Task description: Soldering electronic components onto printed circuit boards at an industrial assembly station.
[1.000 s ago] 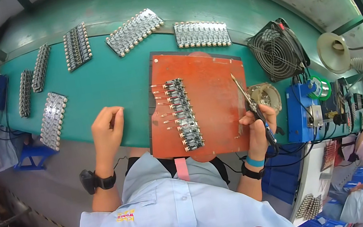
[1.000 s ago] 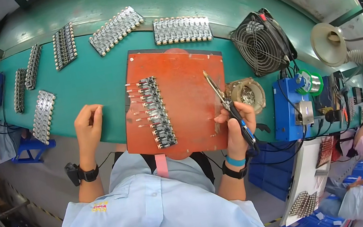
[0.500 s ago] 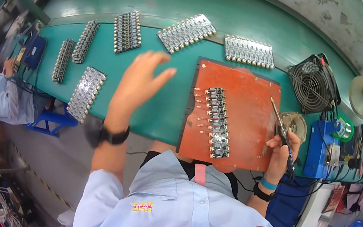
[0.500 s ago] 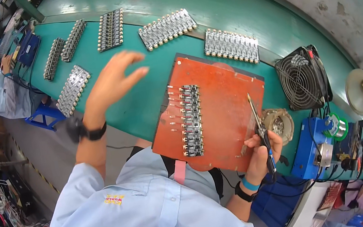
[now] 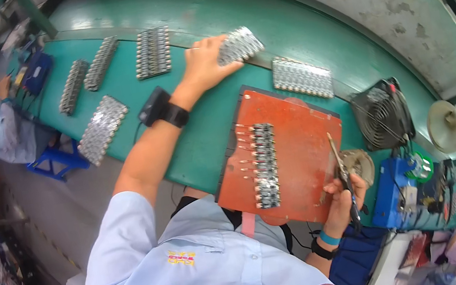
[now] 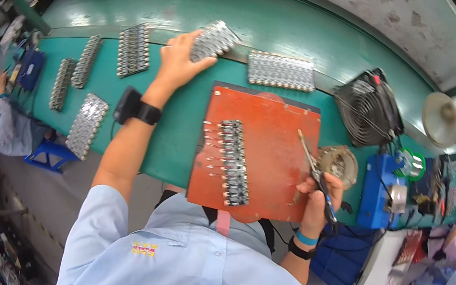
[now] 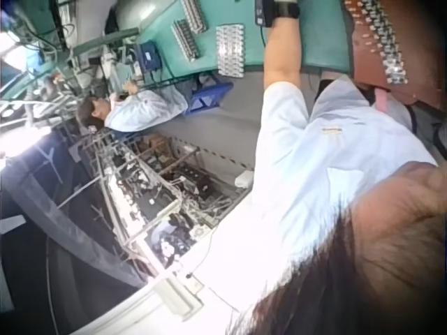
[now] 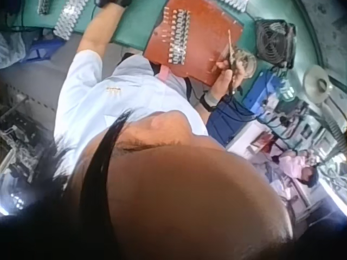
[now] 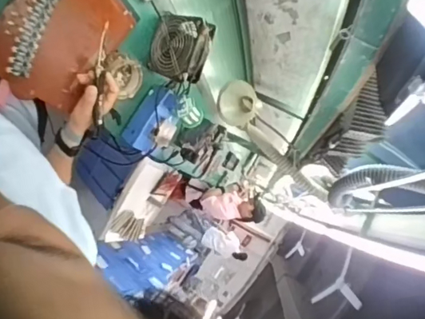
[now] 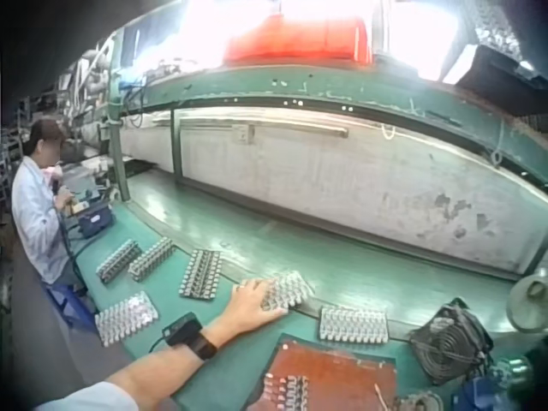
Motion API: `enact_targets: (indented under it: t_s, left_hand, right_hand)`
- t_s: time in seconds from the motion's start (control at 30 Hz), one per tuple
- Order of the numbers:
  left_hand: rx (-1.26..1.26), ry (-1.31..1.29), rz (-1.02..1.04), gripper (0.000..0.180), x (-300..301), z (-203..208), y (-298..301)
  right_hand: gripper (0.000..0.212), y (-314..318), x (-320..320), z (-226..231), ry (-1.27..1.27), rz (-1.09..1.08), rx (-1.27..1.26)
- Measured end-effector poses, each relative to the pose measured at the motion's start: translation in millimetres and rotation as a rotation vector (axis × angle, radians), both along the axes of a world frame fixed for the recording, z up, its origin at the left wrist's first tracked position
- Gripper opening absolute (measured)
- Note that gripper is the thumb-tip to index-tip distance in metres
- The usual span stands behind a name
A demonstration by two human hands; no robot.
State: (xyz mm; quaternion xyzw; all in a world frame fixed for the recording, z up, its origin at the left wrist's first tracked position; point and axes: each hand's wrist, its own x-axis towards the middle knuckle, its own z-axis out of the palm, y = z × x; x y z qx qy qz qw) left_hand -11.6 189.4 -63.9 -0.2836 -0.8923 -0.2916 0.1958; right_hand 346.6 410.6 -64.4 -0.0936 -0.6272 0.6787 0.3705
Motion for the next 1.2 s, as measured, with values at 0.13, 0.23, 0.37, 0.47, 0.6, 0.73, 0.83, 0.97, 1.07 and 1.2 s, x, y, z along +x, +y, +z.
enact_targets:
  t_s: [0.13,0.23,0.37,0.47,0.6,0.73,0.83,0.97,1.07,1.2]
  left_hand:
    - [0.432,-0.156,-0.098,0.065,-8.1,3.7,-10.4]
    - [0.754,-0.417,-0.150,0.059,-5.3,7.6,-16.7]
    - [1.152,-0.768,-0.416,0.049,0.2,20.2,-19.1]
    - [1.239,-0.840,-0.482,0.049,4.6,22.2,-15.7]
    - [1.280,-0.891,-0.550,0.054,3.3,23.8,-16.2]
    - [1.285,-0.930,-0.586,0.055,5.7,25.0,-17.0]
    - [1.276,-0.934,-0.566,0.056,4.0,23.9,-20.2]
    - [1.237,-0.926,-0.591,0.057,5.4,26.2,-17.1]
    - [1.224,-0.965,-0.578,0.056,3.4,22.3,-17.0]
    - [1.215,-0.950,-0.558,0.054,0.9,23.8,-20.4]
  right_hand:
    - [0.042,-5.8,-9.1,4.3,0.097,0.026,-0.148]
    - [0.037,1.9,-7.9,17.8,0.164,0.023,-0.185]
    - [0.026,22.3,-9.3,42.8,0.125,0.027,-0.422]
    - [0.031,27.0,-7.2,40.7,0.123,0.096,-0.629]
    - [0.038,25.7,-5.4,39.6,0.159,0.181,-0.857]
    - [0.041,32.8,0.4,36.9,0.135,0.139,-0.893]
    - [0.045,48.0,13.9,37.2,0.137,0.209,-0.660]
    - [0.047,66.0,18.3,57.7,0.056,0.167,-0.299]
    - [0.047,74.4,10.7,70.5,-0.072,0.225,-0.250]
    - [0.046,80.2,18.0,68.6,-0.125,0.276,-0.218]
